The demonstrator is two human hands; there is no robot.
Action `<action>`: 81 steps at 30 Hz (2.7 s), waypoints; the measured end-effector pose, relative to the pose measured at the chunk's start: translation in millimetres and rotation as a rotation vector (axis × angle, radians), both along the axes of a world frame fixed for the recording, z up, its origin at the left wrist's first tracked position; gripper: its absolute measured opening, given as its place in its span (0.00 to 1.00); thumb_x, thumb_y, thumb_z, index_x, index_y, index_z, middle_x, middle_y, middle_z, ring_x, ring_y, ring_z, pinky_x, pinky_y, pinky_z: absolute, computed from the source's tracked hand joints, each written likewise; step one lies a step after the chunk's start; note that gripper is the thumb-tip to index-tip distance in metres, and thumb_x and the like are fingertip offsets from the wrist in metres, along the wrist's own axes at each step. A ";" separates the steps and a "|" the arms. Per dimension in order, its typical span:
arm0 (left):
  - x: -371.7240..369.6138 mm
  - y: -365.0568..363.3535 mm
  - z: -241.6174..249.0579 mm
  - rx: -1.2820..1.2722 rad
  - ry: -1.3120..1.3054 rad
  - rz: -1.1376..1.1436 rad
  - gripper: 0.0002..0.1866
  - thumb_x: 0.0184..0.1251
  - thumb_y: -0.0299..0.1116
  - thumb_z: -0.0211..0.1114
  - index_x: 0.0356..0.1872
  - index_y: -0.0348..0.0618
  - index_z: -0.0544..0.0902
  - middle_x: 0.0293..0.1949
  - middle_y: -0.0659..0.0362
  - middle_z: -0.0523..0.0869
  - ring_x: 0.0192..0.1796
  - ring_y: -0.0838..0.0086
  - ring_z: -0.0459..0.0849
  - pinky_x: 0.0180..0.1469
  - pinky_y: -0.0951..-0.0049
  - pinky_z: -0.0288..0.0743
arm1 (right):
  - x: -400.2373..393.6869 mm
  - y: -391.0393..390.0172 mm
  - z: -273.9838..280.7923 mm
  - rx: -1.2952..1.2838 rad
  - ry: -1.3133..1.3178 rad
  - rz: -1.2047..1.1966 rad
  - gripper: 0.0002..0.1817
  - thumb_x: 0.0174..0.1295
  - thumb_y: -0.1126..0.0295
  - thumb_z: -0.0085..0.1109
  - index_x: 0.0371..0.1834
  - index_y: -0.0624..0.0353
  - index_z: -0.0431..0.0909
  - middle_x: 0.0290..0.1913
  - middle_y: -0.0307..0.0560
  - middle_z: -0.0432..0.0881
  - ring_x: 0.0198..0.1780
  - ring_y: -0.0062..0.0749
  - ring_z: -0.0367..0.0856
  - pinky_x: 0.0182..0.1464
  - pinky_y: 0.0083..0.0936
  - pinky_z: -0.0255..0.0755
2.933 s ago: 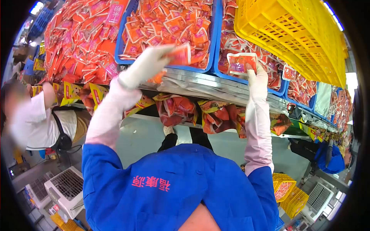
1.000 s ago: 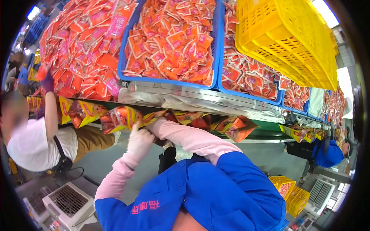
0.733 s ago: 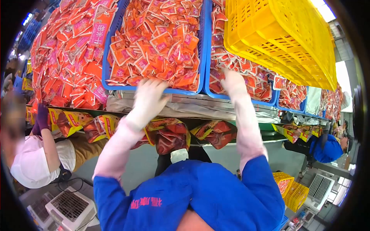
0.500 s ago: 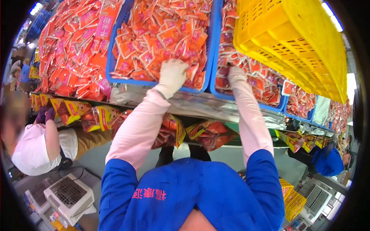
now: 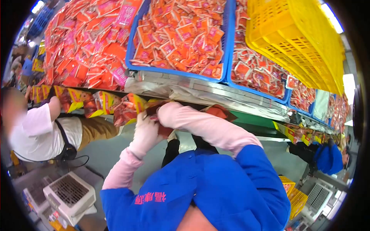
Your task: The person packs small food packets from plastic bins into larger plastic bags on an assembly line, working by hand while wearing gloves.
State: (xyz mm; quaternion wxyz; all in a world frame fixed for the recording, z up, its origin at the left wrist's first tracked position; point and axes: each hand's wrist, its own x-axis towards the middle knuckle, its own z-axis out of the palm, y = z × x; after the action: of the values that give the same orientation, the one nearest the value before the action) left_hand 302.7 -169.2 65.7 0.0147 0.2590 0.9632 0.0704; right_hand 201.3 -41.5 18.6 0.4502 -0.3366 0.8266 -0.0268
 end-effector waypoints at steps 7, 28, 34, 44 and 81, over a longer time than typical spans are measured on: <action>-14.1 -26.4 23.7 -0.079 -0.238 -0.091 0.11 0.57 0.44 0.71 0.25 0.48 0.88 0.26 0.58 0.85 0.36 0.62 0.84 0.54 0.56 0.69 | -6.7 -28.1 -8.2 -0.047 -0.061 0.049 0.11 0.62 0.67 0.59 0.39 0.60 0.88 0.35 0.57 0.87 0.39 0.52 0.88 0.45 0.45 0.80; -89.4 41.3 71.9 0.962 -0.525 0.203 0.10 0.67 0.23 0.65 0.48 0.36 0.86 0.46 0.55 0.89 0.50 0.72 0.86 0.53 0.71 0.79 | -96.1 309.9 99.6 -0.820 0.228 -1.321 0.13 0.68 0.66 0.56 0.46 0.61 0.87 0.34 0.44 0.88 0.36 0.21 0.86 0.44 0.20 0.78; -30.0 41.3 -12.7 -0.026 -0.061 0.019 0.14 0.55 0.43 0.73 0.33 0.43 0.87 0.35 0.52 0.88 0.43 0.62 0.85 0.53 0.59 0.74 | -14.2 83.1 90.3 -0.281 -0.037 -0.221 0.14 0.58 0.63 0.65 0.41 0.60 0.90 0.45 0.57 0.89 0.46 0.44 0.89 0.53 0.38 0.81; -115.3 65.6 98.1 0.638 -0.264 0.098 0.11 0.57 0.27 0.72 0.42 0.39 0.86 0.38 0.51 0.88 0.50 0.52 0.86 0.54 0.58 0.78 | -25.7 199.4 143.5 -0.930 0.346 -0.703 0.17 0.62 0.66 0.63 0.54 0.55 0.85 0.49 0.54 0.88 0.51 0.45 0.87 0.55 0.34 0.79; -360.9 400.1 266.1 1.523 0.561 -0.381 0.22 0.80 0.30 0.54 0.71 0.36 0.70 0.52 0.57 0.77 0.54 0.77 0.75 0.58 0.78 0.69 | -32.9 582.8 126.2 -0.950 1.458 -1.715 0.37 0.71 0.51 0.57 0.78 0.58 0.63 0.69 0.56 0.74 0.69 0.43 0.74 0.72 0.39 0.67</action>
State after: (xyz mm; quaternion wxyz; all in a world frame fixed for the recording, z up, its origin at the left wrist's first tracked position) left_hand -58.2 230.9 331.8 -0.3934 0.3647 0.5596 0.6317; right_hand 168.3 541.3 144.8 -0.4502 0.2505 0.7474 -0.4195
